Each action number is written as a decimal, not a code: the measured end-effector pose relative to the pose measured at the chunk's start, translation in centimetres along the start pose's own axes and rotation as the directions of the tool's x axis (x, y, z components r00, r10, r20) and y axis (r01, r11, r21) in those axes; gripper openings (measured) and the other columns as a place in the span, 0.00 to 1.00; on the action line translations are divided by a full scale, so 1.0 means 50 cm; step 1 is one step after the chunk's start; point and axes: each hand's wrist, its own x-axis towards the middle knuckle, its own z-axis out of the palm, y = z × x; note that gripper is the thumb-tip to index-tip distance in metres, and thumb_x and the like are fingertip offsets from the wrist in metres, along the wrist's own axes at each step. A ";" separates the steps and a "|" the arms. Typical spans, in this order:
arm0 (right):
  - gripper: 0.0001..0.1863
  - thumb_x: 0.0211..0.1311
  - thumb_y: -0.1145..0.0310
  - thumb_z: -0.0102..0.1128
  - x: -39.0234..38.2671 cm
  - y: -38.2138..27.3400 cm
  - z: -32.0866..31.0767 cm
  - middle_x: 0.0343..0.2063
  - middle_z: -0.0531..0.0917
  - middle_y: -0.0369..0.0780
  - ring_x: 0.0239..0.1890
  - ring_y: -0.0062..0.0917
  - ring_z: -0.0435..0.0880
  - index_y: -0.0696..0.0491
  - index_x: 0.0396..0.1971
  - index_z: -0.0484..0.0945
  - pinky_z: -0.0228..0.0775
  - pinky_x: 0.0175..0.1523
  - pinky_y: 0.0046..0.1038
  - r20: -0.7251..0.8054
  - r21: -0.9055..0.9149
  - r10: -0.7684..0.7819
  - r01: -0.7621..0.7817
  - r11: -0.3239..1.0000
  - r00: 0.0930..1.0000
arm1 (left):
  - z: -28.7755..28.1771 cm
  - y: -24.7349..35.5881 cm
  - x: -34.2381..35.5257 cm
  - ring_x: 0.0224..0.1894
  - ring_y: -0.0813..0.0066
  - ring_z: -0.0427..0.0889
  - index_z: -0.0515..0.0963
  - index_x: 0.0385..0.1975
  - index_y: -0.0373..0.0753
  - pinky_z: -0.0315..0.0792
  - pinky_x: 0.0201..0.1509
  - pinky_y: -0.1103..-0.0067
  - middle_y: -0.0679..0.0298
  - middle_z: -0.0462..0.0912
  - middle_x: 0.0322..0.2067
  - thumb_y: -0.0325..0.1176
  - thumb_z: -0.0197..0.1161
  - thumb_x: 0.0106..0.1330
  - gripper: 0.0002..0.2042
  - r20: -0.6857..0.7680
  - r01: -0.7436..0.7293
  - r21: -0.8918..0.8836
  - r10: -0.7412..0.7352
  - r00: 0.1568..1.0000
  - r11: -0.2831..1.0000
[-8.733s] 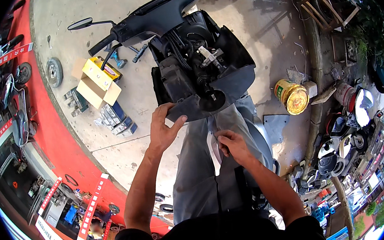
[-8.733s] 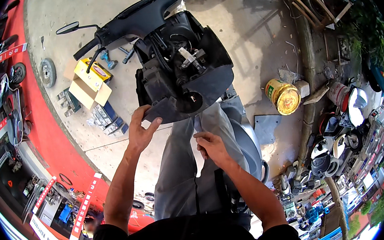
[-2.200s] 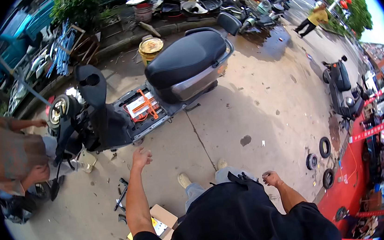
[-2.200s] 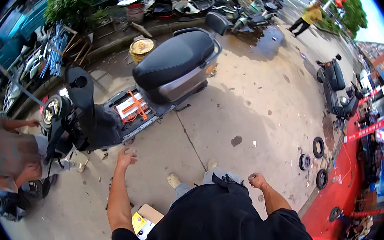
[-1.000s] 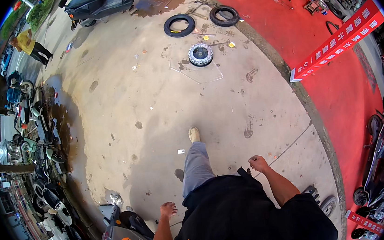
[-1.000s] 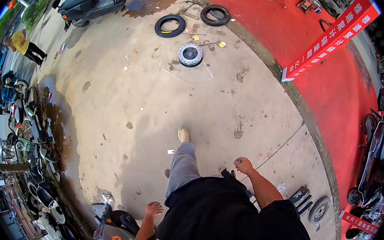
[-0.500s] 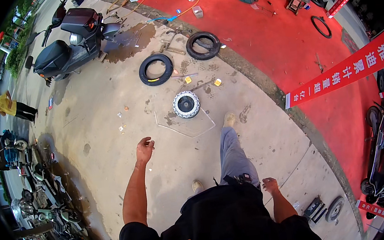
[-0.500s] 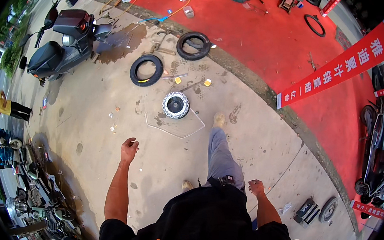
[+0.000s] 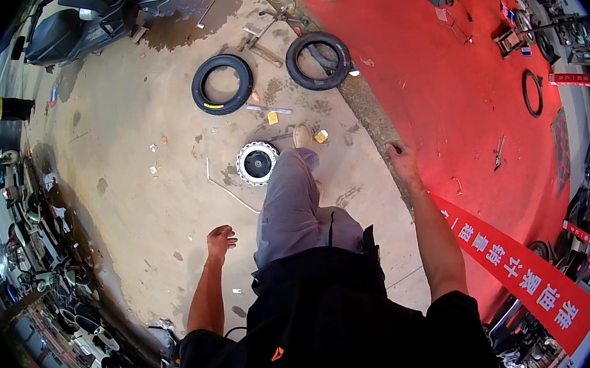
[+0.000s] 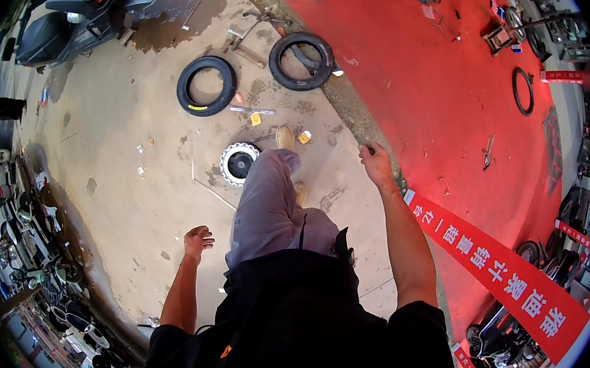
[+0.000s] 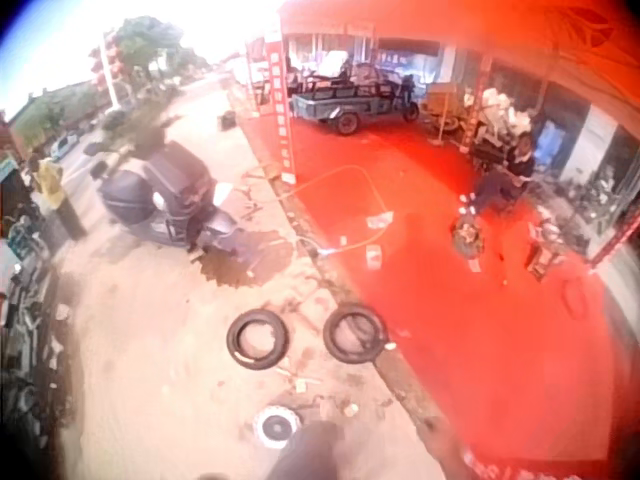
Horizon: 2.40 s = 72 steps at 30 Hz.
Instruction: The person removes an old tire from a scooter wheel using a tire iron and a large clamp tool. They then apply a sealant to the rim of a new tire and mount it onto the wheel hub.
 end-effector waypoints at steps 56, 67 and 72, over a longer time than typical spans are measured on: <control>0.30 0.56 0.69 0.76 2.555 -0.412 0.339 0.45 0.88 0.50 0.49 0.46 0.89 0.53 0.60 0.78 0.81 0.52 0.47 0.996 0.091 0.032 0.955 -0.283 -0.086 | 1.597 1.337 1.158 0.68 0.67 0.78 0.66 0.78 0.37 0.70 0.75 0.71 0.59 0.75 0.72 0.51 0.49 0.85 0.30 -0.726 -0.720 -0.450 0.253 0.640 0.528; 0.13 0.61 0.64 0.69 2.645 -0.290 0.391 0.32 0.87 0.47 0.39 0.47 0.89 0.52 0.43 0.83 0.81 0.44 0.50 0.933 0.268 -0.158 0.918 -0.292 -0.322 | 1.606 1.447 1.208 0.59 0.60 0.85 0.72 0.68 0.25 0.76 0.67 0.71 0.45 0.83 0.59 0.64 0.71 0.66 0.46 -0.525 -0.347 0.139 0.366 0.768 0.927; 0.12 0.61 0.65 0.62 2.655 -0.343 0.414 0.33 0.87 0.50 0.37 0.52 0.87 0.56 0.39 0.75 0.78 0.42 0.51 0.878 0.176 -0.406 0.960 -0.217 -0.253 | 1.585 1.414 1.250 0.58 0.54 0.86 0.66 0.72 0.21 0.78 0.66 0.66 0.40 0.83 0.57 0.62 0.82 0.54 0.56 -0.618 -0.260 0.317 0.407 0.672 0.912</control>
